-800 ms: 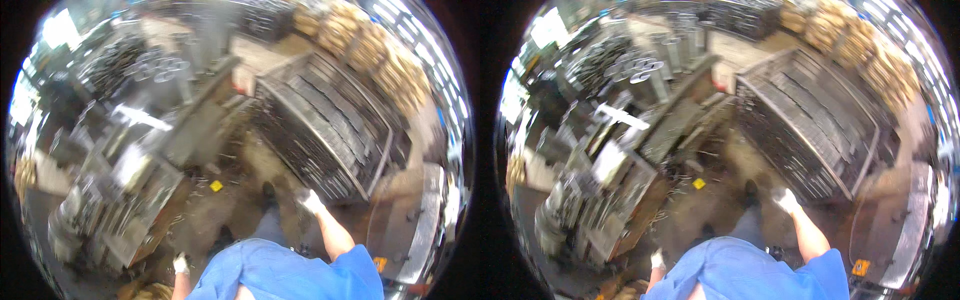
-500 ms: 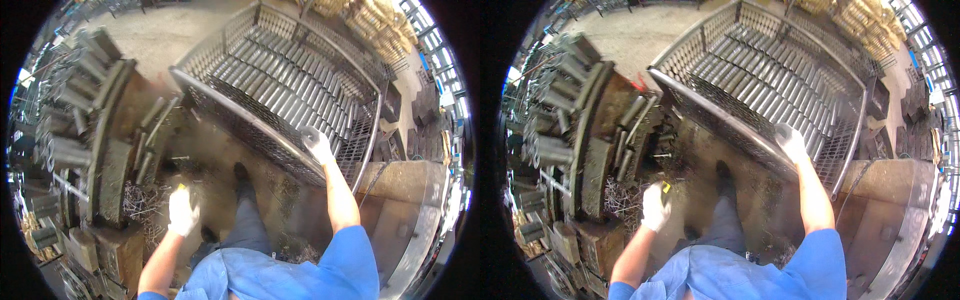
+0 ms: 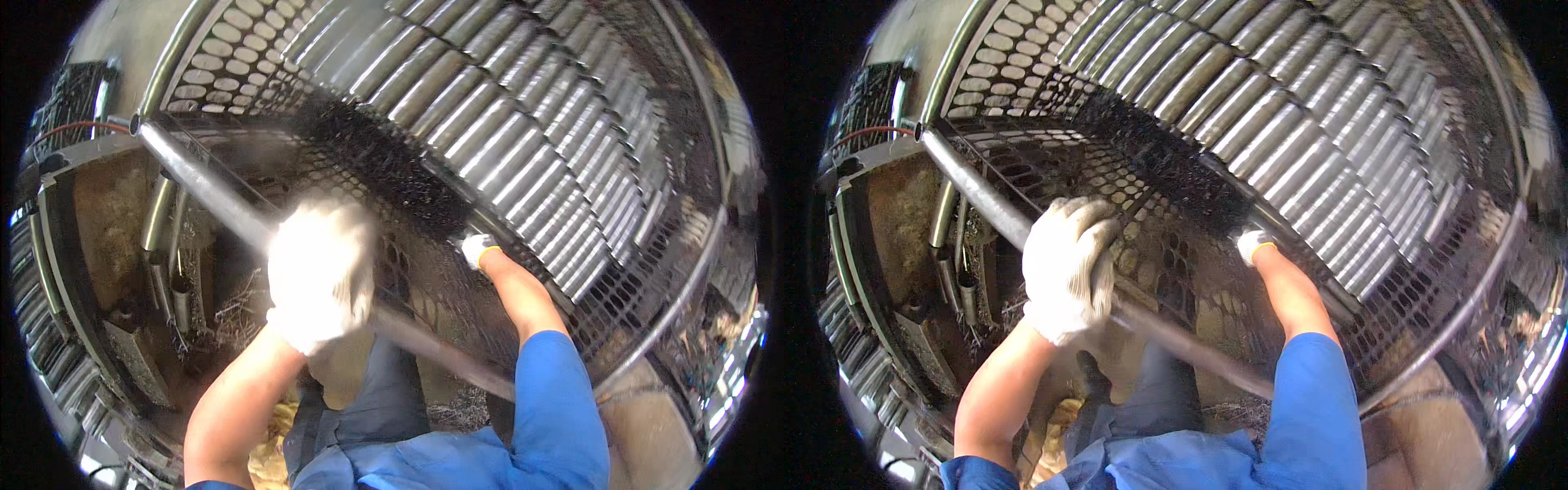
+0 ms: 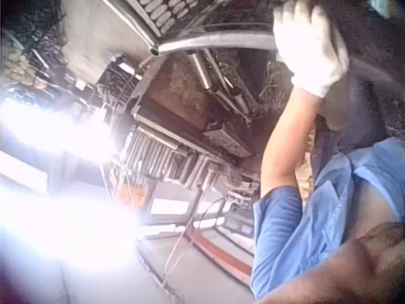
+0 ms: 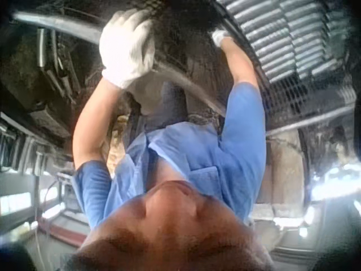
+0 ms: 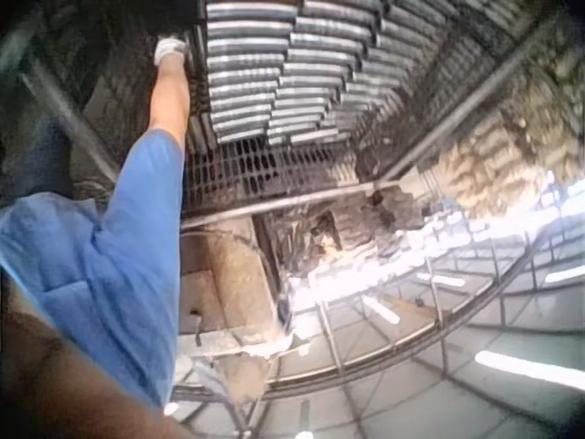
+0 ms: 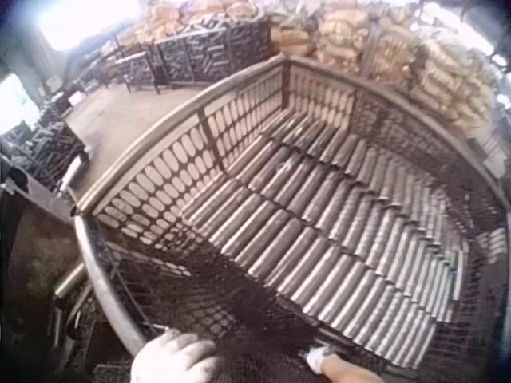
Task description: The person repeatedly picks up metal tubes from a wire basket, inserts them into a CNC lathe chuck, operates the machine controls, and removes the processed parts. The cycle repeats with multiple tubes throughout the clip.
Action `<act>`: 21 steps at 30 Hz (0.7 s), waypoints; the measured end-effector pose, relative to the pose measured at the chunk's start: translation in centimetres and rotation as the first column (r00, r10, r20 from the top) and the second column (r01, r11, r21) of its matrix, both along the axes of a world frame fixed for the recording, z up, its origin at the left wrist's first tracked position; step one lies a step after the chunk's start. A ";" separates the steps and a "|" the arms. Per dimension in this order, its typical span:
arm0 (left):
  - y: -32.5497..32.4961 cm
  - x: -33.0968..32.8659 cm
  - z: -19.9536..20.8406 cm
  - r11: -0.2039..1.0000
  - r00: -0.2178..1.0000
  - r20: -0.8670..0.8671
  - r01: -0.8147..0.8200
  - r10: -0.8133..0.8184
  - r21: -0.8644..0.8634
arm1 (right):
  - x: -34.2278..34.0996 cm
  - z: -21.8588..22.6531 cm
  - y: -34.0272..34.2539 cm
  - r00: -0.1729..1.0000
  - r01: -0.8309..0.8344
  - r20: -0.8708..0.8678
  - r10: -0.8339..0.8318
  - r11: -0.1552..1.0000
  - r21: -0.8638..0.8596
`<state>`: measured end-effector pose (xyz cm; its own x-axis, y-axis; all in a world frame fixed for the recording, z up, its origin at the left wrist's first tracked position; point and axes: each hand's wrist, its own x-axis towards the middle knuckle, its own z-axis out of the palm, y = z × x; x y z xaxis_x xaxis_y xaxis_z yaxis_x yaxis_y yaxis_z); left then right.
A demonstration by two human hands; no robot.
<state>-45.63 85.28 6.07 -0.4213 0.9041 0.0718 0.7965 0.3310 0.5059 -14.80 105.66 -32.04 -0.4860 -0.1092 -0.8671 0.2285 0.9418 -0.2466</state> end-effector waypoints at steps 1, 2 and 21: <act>0.1 0.0 -0.1 0.999 1.000 0.009 0.011 -0.011 -0.035 | -1.8 0.6 -0.6 0.974 -0.140 0.181 0.137 0.990 0.003; 0.2 0.2 -0.4 0.999 1.000 -0.011 0.001 -0.001 -0.047 | -0.7 -3.5 -1.6 0.975 -0.163 0.149 0.162 0.987 -0.007; -1.5 0.7 -1.2 0.990 0.991 -0.088 -0.111 0.103 -0.087 | -3.7 26.2 2.9 0.876 0.371 -0.366 -0.314 0.924 0.094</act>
<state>-44.89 83.78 4.87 -0.5120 0.8584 0.0300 0.7920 0.4583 0.4034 -18.48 108.53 -5.86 -0.7339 0.2410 -0.6351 0.4731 0.8522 -0.2233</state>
